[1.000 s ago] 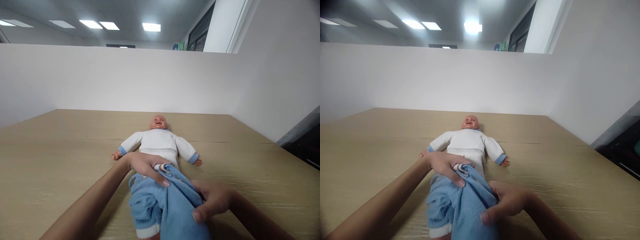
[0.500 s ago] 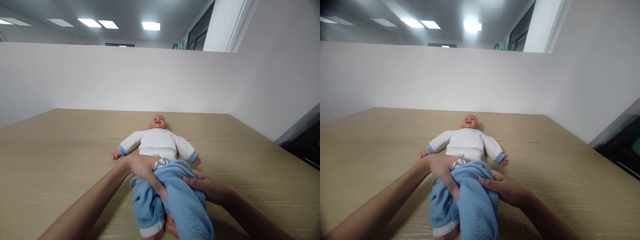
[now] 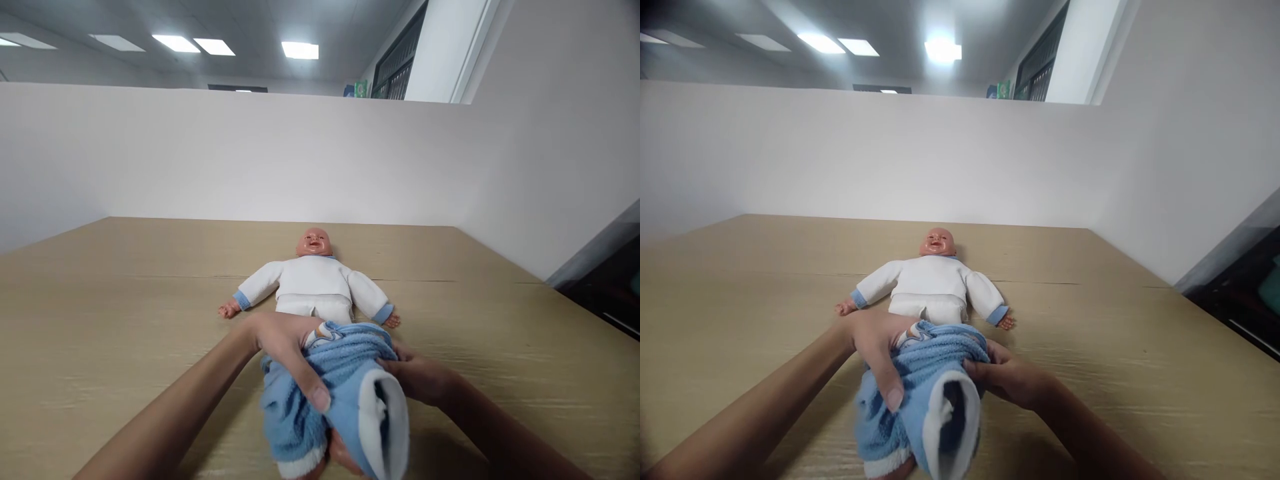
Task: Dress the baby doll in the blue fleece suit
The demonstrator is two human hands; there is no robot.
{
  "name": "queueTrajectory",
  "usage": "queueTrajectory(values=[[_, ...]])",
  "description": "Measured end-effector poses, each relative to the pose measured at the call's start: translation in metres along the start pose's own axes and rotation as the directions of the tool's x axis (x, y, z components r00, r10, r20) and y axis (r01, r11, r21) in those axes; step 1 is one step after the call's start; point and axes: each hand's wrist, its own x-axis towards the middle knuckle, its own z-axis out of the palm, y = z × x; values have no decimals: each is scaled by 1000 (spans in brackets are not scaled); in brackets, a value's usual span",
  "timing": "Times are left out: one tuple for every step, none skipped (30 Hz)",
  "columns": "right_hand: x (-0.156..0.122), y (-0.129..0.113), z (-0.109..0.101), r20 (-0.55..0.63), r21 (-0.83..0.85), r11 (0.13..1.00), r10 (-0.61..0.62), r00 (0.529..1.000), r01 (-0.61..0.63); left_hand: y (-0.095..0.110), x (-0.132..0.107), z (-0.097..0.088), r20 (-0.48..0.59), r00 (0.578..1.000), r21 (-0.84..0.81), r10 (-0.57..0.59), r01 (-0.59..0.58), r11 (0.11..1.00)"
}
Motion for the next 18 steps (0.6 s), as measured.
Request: queueTrajectory(values=[[1, -1, 2, -5, 26, 1000, 3, 1000, -3, 1, 1, 1, 5, 1000, -7, 15, -15, 1000], [2, -3, 6, 5, 40, 999, 16, 1000, -16, 1, 3, 1, 3, 999, -2, 34, -34, 999], [2, -6, 9, 22, 40, 999, 32, 999, -32, 0, 5, 0, -6, 999, 11, 52, -51, 999], [2, -10, 12, 42, 27, 998, 48, 998, -49, -2, 6, -1, -18, 998, 27, 66, -65, 998], [1, -13, 14, 63, 9, 998, 60, 996, -61, -5, 7, -3, -34, 996, 44, 77, -75, 996], [0, -16, 15, 84, -12, 998, 66, 994, -65, -8, 8, -5, -50, 995, 60, 88, -85, 995], [0, -18, 16, 111, -31, 997, 68, 992, -64, -11, 9, -6, -59, 993, 70, 97, -93, 993], [0, -19, 16, 145, -39, 997, 64, 987, -59, -15, 9, -8, -67, 992, 74, 108, -103, 992], [0, -19, 15, 190, -32, 998, 57, 980, -52, -18, 9, -9, -75, 990, 76, 116, -111, 991], [1, -18, 13, 242, -10, 999, 49, 969, -48, -21, 10, -10, -85, 989, 78, 119, -113, 991], [2, -16, 12, 287, 25, 998, 41, 957, -50, -23, 10, -10, -100, 988, 79, 116, -108, 991], [4, -14, 11, 316, 62, 997, 32, 948, -55, -25, 9, -11, -116, 988, 84, 101, -92, 992], [5, -13, 10, 319, 93, 994, 25, 947, -58, -27, 9, -11, -138, 987, 90, 78, -66, 994], [5, -12, 9, 299, 109, 993, 21, 954, -56, -28, 8, -11, -159, 986, 96, 49, -34, 995], [5, -12, 9, 264, 107, 993, 22, 964, -51, -28, 7, -12, -180, 983, 98, 24, -7, 995], [5, -12, 8, 222, 93, 995, 19, 975, -40, -28, 6, -12, -202, 979, 99, 11, 10, 995], [5, -13, 8, 185, 70, 997, 14, 983, -27, -29, 4, -13, -222, 975, 96, 8, 14, 995], [4, -14, 7, 154, 45, 999, 8, 988, -16, -29, 3, -13, -237, 971, 86, 11, 9, 996]])
